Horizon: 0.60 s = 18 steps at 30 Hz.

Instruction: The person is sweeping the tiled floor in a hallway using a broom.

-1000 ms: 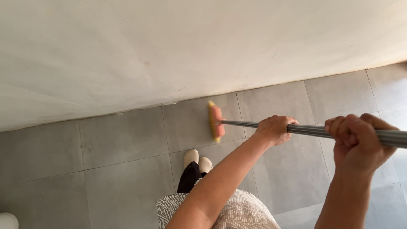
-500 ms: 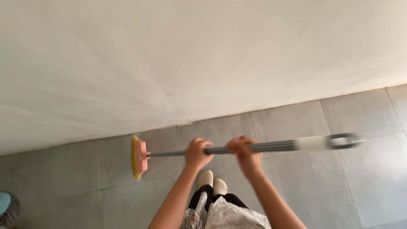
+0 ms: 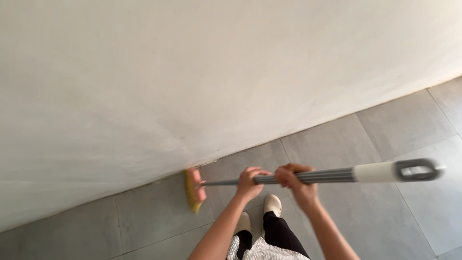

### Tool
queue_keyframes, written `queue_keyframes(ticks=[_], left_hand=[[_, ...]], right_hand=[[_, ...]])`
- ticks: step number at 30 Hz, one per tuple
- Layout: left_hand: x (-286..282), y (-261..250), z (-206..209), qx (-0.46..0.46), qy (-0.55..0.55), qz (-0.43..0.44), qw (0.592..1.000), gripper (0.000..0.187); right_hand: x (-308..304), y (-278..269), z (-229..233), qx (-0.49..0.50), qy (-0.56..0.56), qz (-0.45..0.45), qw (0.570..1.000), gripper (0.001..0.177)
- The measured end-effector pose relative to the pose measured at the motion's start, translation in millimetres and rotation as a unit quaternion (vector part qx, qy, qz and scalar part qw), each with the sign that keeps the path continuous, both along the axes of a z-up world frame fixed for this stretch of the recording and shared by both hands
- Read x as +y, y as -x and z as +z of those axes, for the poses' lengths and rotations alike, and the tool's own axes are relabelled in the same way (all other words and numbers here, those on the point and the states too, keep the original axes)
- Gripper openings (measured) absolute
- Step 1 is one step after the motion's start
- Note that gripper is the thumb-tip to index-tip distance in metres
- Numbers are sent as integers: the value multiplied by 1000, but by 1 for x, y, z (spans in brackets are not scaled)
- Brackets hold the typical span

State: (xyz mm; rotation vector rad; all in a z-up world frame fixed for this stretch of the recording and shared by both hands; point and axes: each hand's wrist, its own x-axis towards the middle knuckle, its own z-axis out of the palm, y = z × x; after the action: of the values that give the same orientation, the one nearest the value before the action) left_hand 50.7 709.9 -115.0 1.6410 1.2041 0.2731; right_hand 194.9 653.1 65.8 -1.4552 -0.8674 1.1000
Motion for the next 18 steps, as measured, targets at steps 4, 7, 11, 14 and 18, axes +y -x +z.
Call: queue_keyframes(ticks=[4,7,11,14,18], left_hand=[[2,-81,48,-98,-87,-2,991,30],[-4,-134,75,-162,-45,-43,985,31],[-6,-193,105,-204,-5,-98,974,33],[-5,-232,120,-207,47,-135,968,29],[-2,-270,141,-139,35,-199,969,27]], right_hand=[[-8,-58,46,61,-131,-10,989,39],[-18,-93,76,-13,-155,-44,987,41],[-30,-132,95,-61,-157,-75,983,43],[-38,-157,98,-113,-149,-96,978,43],[-46,-197,95,-115,-174,-161,965,29]])
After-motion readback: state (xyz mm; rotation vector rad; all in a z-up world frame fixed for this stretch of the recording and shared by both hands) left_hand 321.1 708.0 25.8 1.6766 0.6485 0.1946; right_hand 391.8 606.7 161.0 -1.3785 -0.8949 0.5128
